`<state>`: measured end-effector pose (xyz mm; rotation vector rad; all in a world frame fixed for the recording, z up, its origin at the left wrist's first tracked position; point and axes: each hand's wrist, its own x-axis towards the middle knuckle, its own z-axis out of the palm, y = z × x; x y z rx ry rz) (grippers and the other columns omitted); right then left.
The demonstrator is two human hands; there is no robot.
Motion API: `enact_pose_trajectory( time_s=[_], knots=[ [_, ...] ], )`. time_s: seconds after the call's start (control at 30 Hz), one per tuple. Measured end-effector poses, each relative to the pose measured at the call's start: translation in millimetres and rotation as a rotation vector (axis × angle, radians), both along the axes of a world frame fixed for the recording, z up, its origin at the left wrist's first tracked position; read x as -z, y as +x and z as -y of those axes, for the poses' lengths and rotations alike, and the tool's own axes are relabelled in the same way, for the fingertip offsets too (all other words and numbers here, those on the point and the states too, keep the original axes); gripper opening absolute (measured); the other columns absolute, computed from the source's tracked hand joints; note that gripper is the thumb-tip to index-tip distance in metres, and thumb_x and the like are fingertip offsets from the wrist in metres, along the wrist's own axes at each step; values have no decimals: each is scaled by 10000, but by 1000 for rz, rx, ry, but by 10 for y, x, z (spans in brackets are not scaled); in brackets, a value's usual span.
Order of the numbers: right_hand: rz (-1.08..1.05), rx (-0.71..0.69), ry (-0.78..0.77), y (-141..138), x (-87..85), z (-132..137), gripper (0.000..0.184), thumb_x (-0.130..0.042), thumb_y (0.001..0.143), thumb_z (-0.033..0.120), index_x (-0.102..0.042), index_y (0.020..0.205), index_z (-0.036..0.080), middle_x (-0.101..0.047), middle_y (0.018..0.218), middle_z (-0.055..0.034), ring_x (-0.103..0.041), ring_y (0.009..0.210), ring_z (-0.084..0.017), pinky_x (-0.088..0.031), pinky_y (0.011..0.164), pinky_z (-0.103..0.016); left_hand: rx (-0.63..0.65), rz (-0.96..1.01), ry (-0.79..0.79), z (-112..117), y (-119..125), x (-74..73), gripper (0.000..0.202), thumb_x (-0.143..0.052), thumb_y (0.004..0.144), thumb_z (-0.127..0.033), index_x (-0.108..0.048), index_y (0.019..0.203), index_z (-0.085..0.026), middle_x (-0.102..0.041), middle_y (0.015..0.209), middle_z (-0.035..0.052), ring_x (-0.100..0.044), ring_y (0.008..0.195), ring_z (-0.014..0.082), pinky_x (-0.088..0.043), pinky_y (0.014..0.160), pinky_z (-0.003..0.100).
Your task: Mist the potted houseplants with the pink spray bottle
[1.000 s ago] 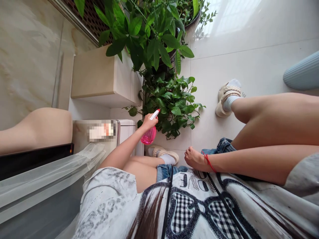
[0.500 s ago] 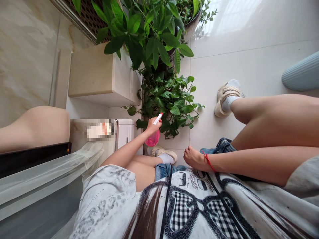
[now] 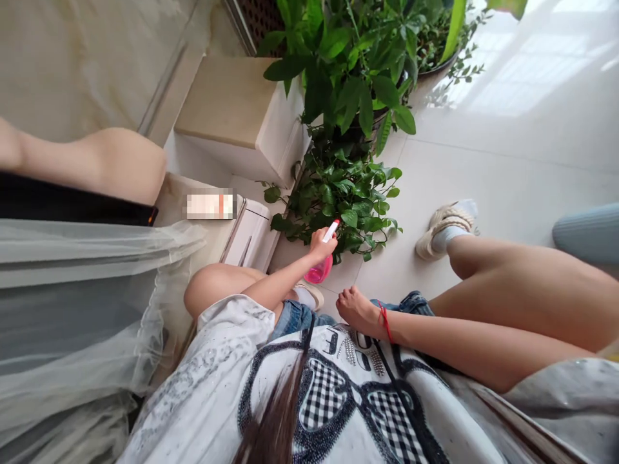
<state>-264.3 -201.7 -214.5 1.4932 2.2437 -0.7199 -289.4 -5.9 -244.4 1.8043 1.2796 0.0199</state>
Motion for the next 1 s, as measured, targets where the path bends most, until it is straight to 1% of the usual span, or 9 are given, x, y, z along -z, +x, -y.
enact_pose_trajectory(
  time_s=[0.17,0.27,0.37,0.47,0.6,0.7,0.83,0.93,1.0],
  knots=[
    [-37,-4,-53,-6,-145,-8,298,-470,970,103,-734,1101,57,-725,1068,-227,-655,978,-291,-428,766,-381,-112,-15,-16,246,166,91,142,-593,770,-111,-658,675,-195,-713,732,53,-675,776,214,-492,759,300],
    [-25,-14,-66,-15,-189,34,301,-461,980,105,-730,1105,55,-725,1070,-224,-657,989,-296,-425,781,-386,-152,12,-29,322,254,106,130,-594,787,-103,-683,765,-196,-737,803,52,-685,814,209,-495,761,289],
    [4,-59,-65,-12,-226,95,326,-427,984,77,-716,1131,46,-722,1081,-224,-660,1004,-293,-431,790,-388,-175,56,-24,369,342,42,147,-607,789,-92,-689,844,-200,-754,896,50,-690,881,207,-503,829,286],
    [20,-102,-65,-6,-258,159,345,-404,978,41,-714,1129,48,-724,1071,-217,-665,1001,-288,-444,778,-385,-122,45,29,417,438,-71,161,-617,795,-104,-686,917,-182,-753,961,83,-688,949,239,-502,919,315],
    [12,-122,-57,-7,-274,247,322,-437,963,35,-714,1127,52,-728,1068,-219,-669,983,-287,-454,769,-386,25,-3,121,553,548,-161,173,-618,812,-135,-683,970,-161,-743,976,114,-691,985,271,-493,980,343],
    [-4,-115,-48,-8,-272,299,278,-497,952,74,-716,1121,52,-728,1062,-217,-667,968,-289,-449,776,-388,78,1,101,711,587,-126,152,-633,801,-151,-689,942,-167,-741,921,105,-701,947,271,-507,938,341],
    [-19,-85,-38,13,-262,320,279,-508,944,81,-719,1122,45,-731,1074,-221,-667,991,-299,-446,788,-391,24,19,32,878,616,-21,100,-639,780,-149,-690,861,-176,-743,873,101,-702,887,256,-518,847,323],
    [-19,-56,-38,42,-247,312,292,-490,952,80,-722,1123,36,-730,1079,-234,-671,995,-307,-449,786,-398,28,41,26,909,675,29,90,-627,769,-117,-669,785,-195,-738,839,83,-690,835,235,-508,800,312],
    [-13,-37,-36,52,-230,303,303,-468,961,75,-726,1114,36,-729,1078,-244,-674,998,-312,-451,788,-406,15,53,11,885,729,41,126,-625,756,-95,-633,701,-208,-711,765,73,-674,775,228,-497,766,315]
  ],
)
